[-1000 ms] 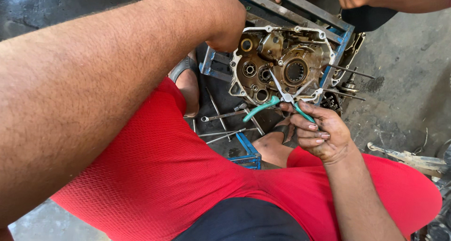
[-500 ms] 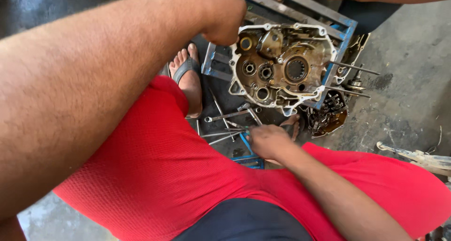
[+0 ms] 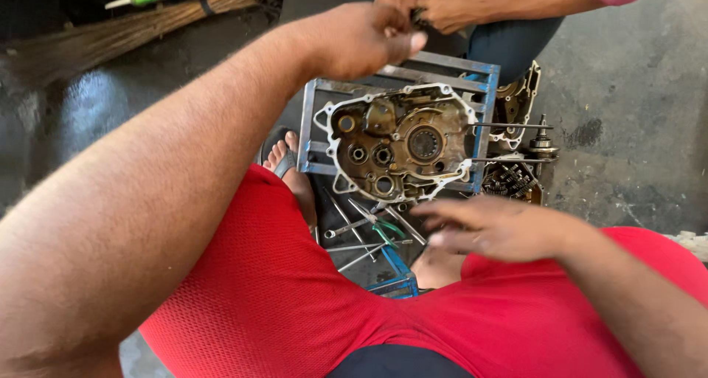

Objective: The person disassembles a motorcycle engine casing, removes the gear assembly, and inspects internal components. They use pliers to extract a small part and handle the gear shaft and casing halves throughout the process.

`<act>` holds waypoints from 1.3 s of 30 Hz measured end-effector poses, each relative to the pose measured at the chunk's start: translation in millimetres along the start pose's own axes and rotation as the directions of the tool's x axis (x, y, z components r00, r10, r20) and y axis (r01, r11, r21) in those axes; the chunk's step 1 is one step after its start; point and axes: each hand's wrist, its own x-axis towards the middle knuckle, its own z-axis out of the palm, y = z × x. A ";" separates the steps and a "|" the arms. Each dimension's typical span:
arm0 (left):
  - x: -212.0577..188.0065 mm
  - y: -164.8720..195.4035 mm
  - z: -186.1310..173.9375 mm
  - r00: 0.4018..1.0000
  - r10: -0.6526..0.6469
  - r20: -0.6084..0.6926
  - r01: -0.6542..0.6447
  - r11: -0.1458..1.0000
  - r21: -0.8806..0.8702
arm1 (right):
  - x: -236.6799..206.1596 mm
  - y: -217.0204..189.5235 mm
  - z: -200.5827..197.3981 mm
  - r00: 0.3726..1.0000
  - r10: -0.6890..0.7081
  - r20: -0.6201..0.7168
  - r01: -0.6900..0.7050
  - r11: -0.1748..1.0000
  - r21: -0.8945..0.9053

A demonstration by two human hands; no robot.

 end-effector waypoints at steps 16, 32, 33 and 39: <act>-37.2 -54.2 85.8 0.866 -0.416 0.278 0.297 0.875 0.383 | 29.3 94.0 41.3 0.919 0.016 -0.394 -0.113 0.968 -0.224; -82.8 50.6 13.1 0.958 -0.288 0.010 0.246 0.834 0.495 | -27.1 103.7 -56.1 0.737 0.038 -0.675 -0.318 0.900 -0.297; -87.2 59.1 8.4 0.956 -0.292 0.025 0.243 0.838 0.488 | -21.6 106.4 -57.4 0.737 -0.027 -0.675 -0.294 0.887 -0.357; -90.6 94.8 -16.2 0.958 -0.285 0.044 0.233 0.856 0.462 | 10.2 106.9 -22.2 0.756 0.112 -0.645 -0.471 0.778 -0.416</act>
